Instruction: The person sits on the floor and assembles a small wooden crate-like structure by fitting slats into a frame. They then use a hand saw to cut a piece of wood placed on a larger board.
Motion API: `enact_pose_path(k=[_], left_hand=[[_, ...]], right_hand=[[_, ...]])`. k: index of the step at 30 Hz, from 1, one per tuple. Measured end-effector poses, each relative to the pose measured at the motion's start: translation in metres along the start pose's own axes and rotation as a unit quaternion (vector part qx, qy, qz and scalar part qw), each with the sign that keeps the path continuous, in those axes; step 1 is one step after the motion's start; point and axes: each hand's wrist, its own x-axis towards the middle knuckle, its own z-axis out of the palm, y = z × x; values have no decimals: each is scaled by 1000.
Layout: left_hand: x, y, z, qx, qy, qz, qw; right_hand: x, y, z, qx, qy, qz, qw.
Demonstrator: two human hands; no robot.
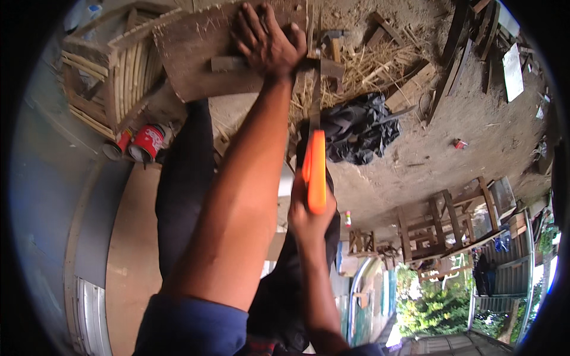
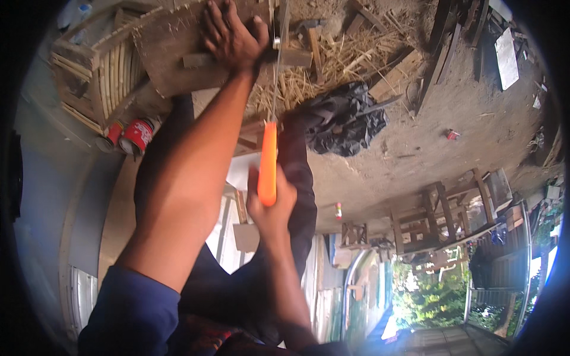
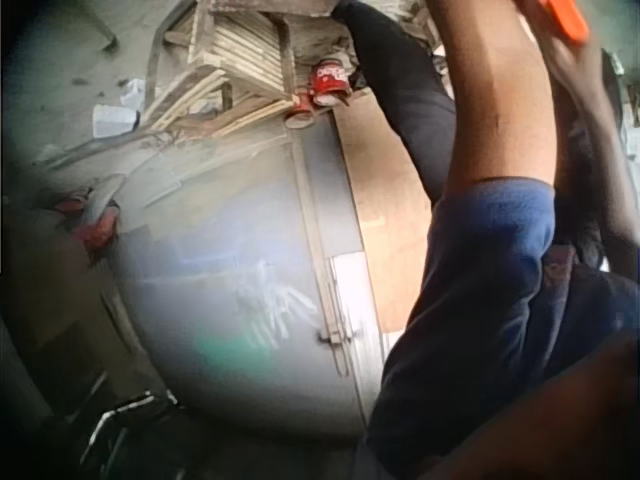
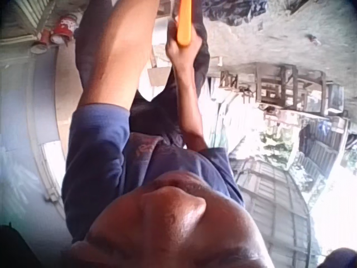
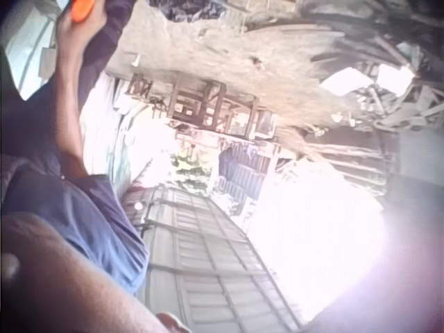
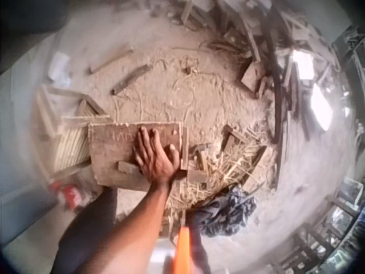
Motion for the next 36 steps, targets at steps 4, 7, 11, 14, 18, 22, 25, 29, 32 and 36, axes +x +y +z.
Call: enact_pose_path(k=[4,7,11,14,18,22,25,29,32,36], left_hand=[[8,-9,10,-5,39,19,999],[1,-5,7,0,41,10,999],[-1,-4,10,5,45,27,999],[1,-5,11,14,50,33,998],[3,-4,2,17,32,25,999],[6,-4,5,26,43,32,998],[6,0,6,24,23,24,999],[-2,4,-5,9,-24,21,999],[3,0,-4,3,-11,13,1000],[5,1,0,3,-4,10,1000]], right_hand=[[-90,-39,-20,-54,16,27,998],[-71,-29,-15,-76,32,11,997],[69,-19,30,44,75,-17,996],[14,-13,16,-21,55,-21,998],[-88,-30,-21,-20,41,30,998],[1,-11,4,-40,45,-16,998],[79,-6,32,108,53,48,992],[-4,-19,16,-42,65,11,997],[-95,-26,-8,-75,49,37,995],[-11,-22,8,-16,69,42,997]])
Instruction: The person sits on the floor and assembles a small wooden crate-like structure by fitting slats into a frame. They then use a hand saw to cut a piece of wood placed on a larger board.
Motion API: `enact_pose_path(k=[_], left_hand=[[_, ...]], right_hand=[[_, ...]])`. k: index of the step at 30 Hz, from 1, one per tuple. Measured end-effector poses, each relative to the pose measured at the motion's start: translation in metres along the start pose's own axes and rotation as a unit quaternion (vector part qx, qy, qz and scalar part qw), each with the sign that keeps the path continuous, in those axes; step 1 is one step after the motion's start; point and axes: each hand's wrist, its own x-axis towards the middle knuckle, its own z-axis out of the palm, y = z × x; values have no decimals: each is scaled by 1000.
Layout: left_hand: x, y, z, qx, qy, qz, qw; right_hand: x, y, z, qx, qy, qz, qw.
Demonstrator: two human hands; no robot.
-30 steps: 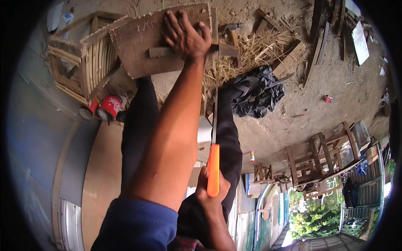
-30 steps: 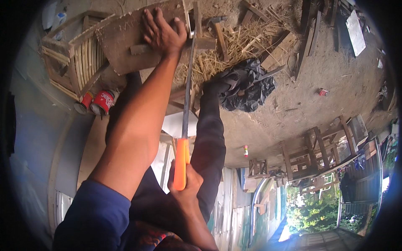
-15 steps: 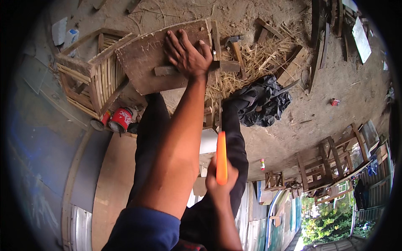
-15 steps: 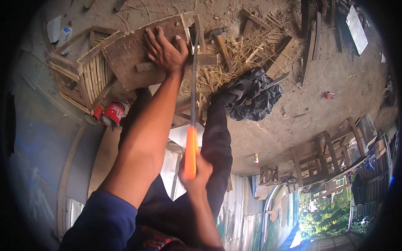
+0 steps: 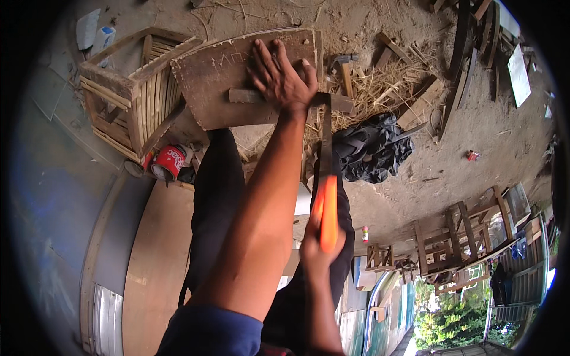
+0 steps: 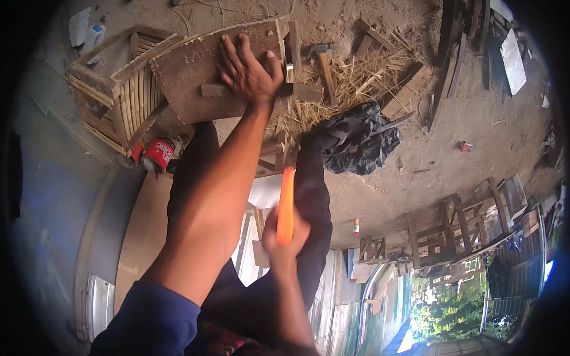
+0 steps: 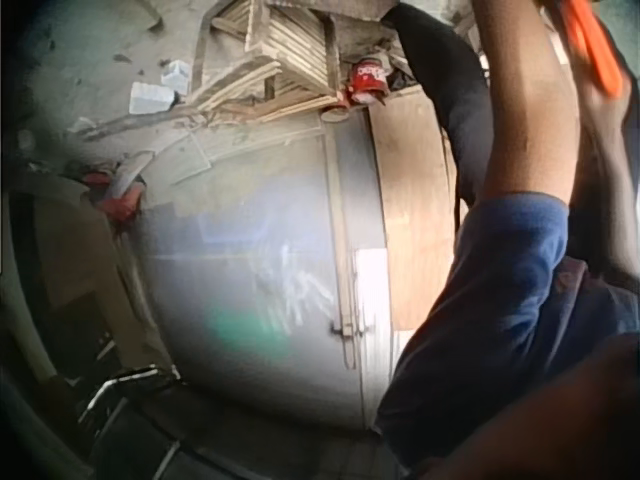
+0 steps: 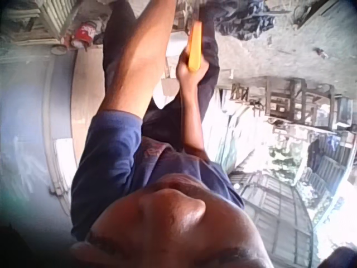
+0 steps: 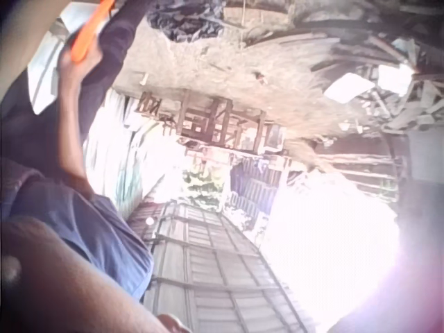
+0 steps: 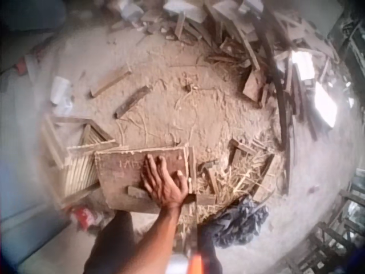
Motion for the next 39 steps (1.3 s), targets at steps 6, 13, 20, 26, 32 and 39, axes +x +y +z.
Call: enact_pose_path(k=[6,13,20,26,32,39], left_hand=[[-6,-2,4,-3,-8,-1,1000],[2,-3,-2,-7,-2,-2,1000],[-1,-4,4,-7,31,18,999],[-3,-1,0,1,10,17,1000],[-1,-9,11,8,44,16,999],[0,-2,12,17,33,0,999]], right_hand=[[18,-5,22,10,39,-48,998],[-12,2,-2,-18,4,-31,999],[30,8,26,12,14,-66,998],[-46,6,-15,-14,13,-6,1000],[89,32,57,61,16,-88,994],[107,37,32,56,-2,-143,988]])
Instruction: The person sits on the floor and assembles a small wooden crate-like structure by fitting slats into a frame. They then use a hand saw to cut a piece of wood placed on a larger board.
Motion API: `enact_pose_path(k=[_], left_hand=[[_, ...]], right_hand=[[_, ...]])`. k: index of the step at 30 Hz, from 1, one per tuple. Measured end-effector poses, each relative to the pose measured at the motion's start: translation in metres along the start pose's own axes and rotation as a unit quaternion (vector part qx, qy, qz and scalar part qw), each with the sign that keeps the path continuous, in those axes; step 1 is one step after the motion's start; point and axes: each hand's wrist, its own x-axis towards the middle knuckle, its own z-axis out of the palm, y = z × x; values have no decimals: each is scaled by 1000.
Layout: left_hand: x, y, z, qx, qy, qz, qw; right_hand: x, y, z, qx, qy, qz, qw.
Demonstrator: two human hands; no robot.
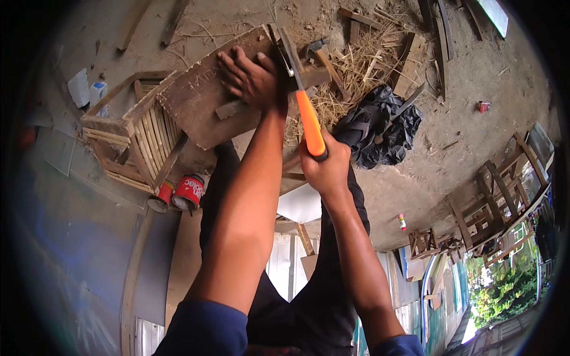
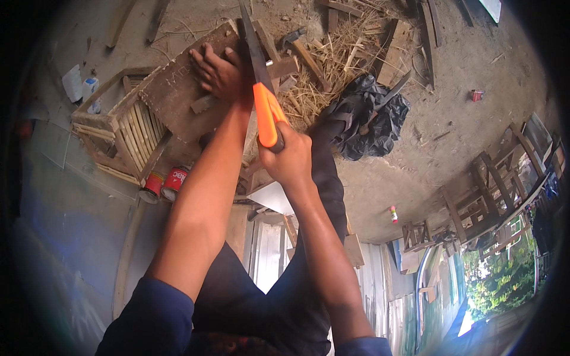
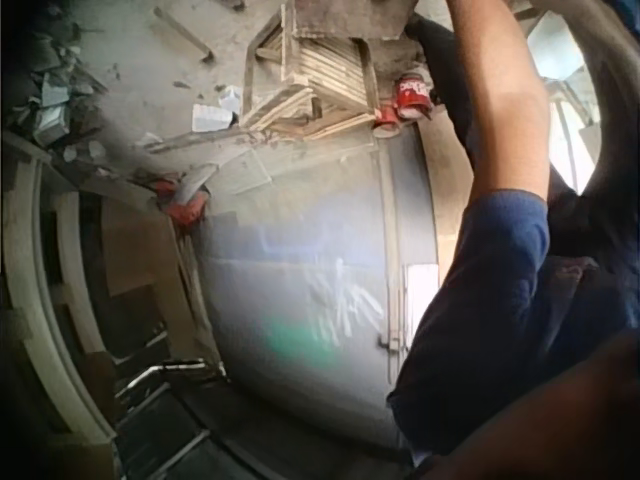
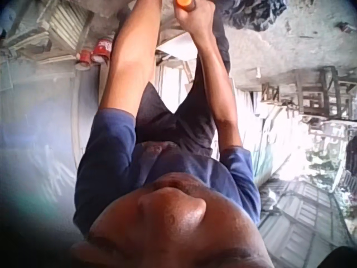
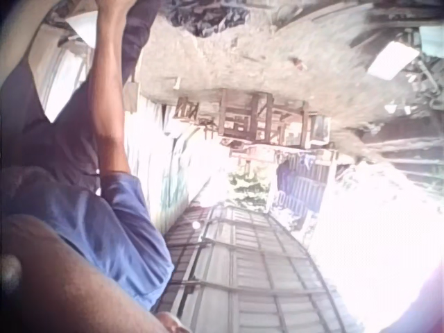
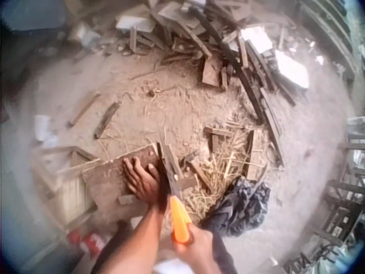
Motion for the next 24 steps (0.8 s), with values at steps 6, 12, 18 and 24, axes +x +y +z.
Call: enact_pose_path(k=[6,12,18,24], left_hand=[[8,3,-4,-42,-17,-18,999],[19,17,1,-30,19,-113,993],[24,28,5,0,36,-139,990],[16,22,0,-18,18,-137,990]], right_hand=[[21,-13,-5,-57,-10,3,998],[29,-23,-12,-25,-63,28,997],[39,-36,-17,-14,-114,68,991],[-27,-76,-69,-40,-145,63,987]])
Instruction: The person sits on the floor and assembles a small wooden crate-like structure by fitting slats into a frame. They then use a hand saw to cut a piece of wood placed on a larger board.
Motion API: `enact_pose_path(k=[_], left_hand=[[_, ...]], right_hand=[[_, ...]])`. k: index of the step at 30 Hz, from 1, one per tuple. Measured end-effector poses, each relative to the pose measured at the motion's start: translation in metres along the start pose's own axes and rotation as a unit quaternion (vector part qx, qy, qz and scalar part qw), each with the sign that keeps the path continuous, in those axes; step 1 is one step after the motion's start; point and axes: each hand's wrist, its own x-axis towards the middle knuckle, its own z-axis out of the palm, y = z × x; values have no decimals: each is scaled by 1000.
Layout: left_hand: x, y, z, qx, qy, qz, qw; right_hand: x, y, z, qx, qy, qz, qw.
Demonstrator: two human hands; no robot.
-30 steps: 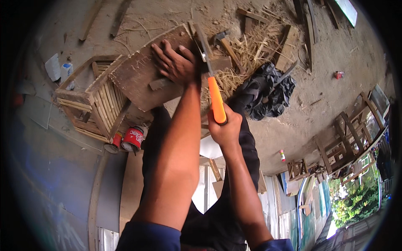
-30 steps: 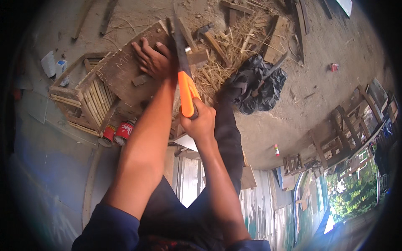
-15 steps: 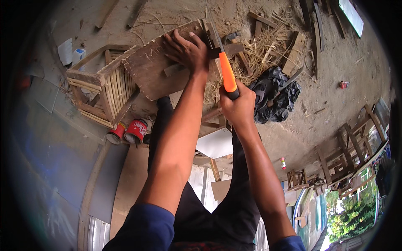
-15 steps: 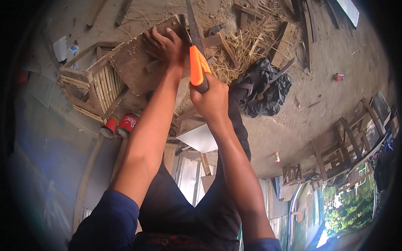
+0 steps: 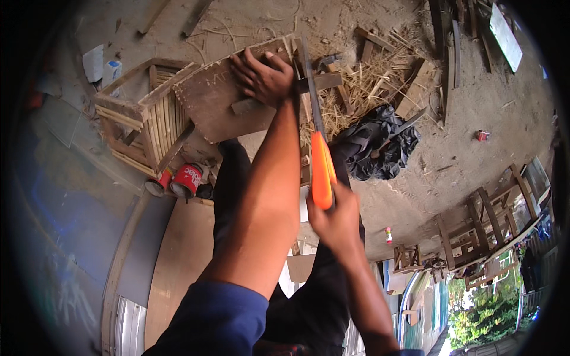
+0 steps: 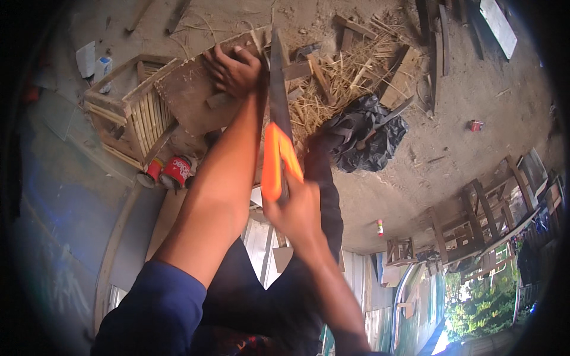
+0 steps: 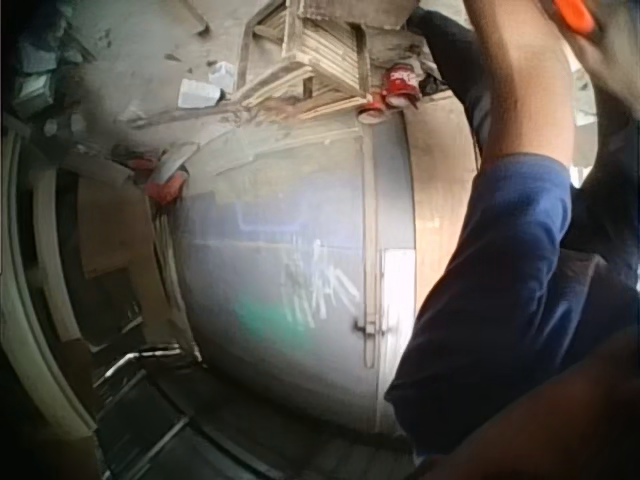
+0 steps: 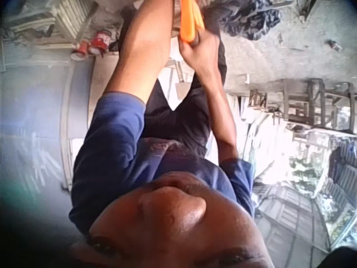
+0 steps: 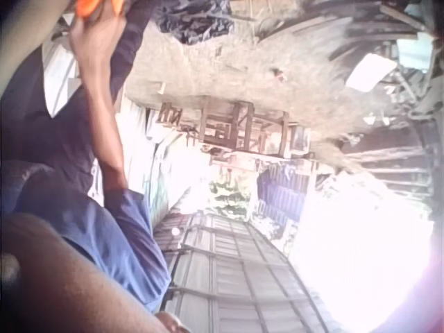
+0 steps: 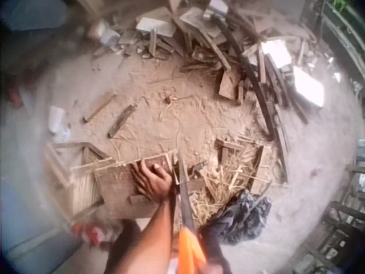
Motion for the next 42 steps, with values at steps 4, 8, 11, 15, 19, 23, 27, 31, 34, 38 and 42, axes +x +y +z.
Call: enact_pose_path(k=[4,8,11,15,19,23,27,31,34,38,42], left_hand=[[5,8,-1,10,-9,4,1000],[5,5,-1,18,-1,15,1000],[3,11,2,6,-13,-4,1000],[5,8,-1,11,-5,13,1000],[6,9,-7,22,-38,-23,999],[5,7,2,14,0,15,1000],[4,8,2,6,-3,-5,1000],[5,11,-7,20,-33,-17,999],[4,8,-5,22,-15,3,1000],[7,12,5,9,-18,-3,1000],[4,8,1,19,-19,2,1000]], right_hand=[[-100,-26,-30,20,13,51,998],[-49,-15,-13,-6,37,15,999],[58,14,21,40,43,-25,998],[-14,7,8,36,28,-9,999],[-91,-37,-25,30,10,94,995],[28,30,16,-45,41,-20,998],[55,20,33,16,68,-63,996],[-94,-17,-8,22,10,91,996],[-59,-11,-7,22,29,36,999],[65,19,31,36,53,6,998],[-29,9,4,-17,17,15,1000]])
